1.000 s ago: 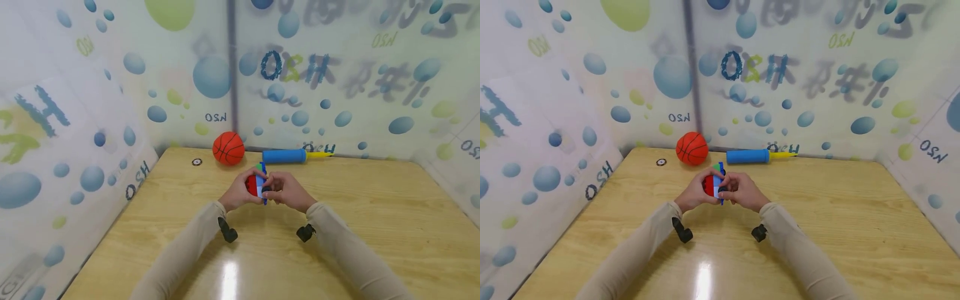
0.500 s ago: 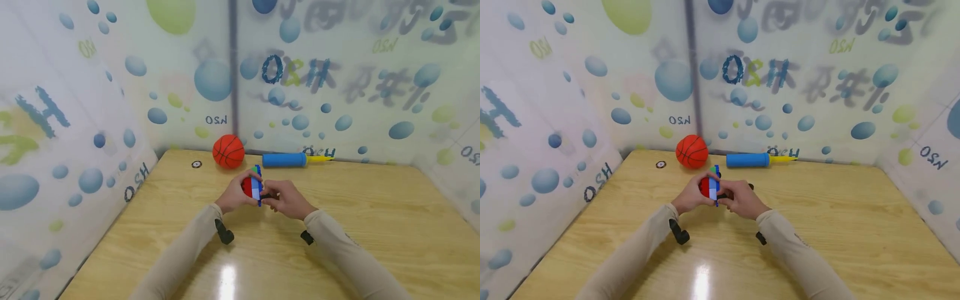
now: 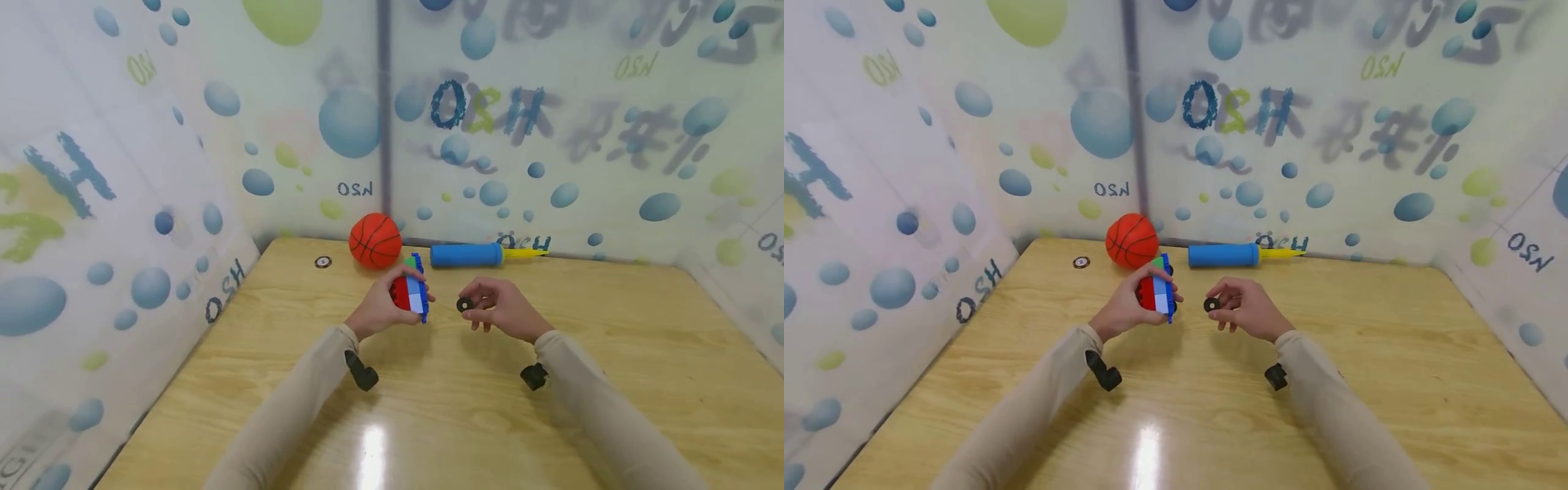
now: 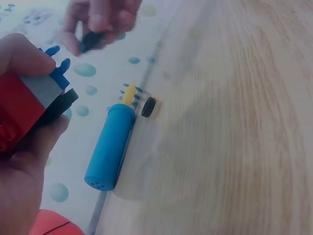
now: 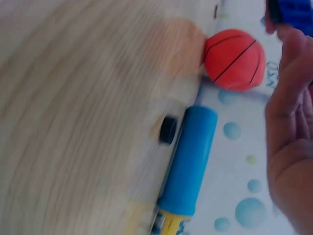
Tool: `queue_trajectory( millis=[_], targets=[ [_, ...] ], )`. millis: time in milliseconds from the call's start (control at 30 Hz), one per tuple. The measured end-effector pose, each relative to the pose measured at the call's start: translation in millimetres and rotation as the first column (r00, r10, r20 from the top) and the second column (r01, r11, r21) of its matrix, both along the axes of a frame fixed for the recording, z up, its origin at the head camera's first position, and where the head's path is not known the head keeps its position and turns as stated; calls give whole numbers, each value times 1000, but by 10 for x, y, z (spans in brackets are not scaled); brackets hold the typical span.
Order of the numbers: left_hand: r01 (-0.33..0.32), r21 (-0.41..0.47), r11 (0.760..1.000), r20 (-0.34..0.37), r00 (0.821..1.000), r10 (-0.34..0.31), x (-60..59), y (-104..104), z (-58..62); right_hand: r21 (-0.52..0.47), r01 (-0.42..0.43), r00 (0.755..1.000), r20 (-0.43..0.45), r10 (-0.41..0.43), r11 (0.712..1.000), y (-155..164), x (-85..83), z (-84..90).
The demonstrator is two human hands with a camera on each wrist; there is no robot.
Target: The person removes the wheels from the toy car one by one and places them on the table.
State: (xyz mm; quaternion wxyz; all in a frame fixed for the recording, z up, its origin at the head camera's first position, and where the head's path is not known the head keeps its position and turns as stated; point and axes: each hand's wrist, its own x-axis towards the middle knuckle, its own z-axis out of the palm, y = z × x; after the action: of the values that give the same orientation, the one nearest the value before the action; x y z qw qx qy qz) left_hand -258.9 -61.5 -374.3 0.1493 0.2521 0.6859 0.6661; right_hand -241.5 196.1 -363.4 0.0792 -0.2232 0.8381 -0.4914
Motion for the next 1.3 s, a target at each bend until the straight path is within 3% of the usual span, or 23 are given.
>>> queue_trajectory(
  millis=[67,200,467,867,1067,1300],
  targets=[
    [10,3,1000,5,1000,-10,31,-10,59,48,27,1000,-6,-26,998,98,-96,-81],
    [25,16,1000,13,1000,-25,3,-25,12,173,76,997,-17,-74,982,277,-236,-182],
    [52,14,999,26,998,-52,-89,-26,-62,395,145,988,-2,-157,907,458,-466,-233],
    [65,41,997,47,997,-67,-83,3,-72,457,171,976,40,-212,873,417,-699,-310],
    [69,28,997,43,997,-70,-90,13,-77,505,172,981,-10,-193,846,444,-730,-357],
    [7,-61,998,-27,1000,-9,-103,9,-89,535,191,981,-83,-174,823,452,-689,-395]
  ],
)
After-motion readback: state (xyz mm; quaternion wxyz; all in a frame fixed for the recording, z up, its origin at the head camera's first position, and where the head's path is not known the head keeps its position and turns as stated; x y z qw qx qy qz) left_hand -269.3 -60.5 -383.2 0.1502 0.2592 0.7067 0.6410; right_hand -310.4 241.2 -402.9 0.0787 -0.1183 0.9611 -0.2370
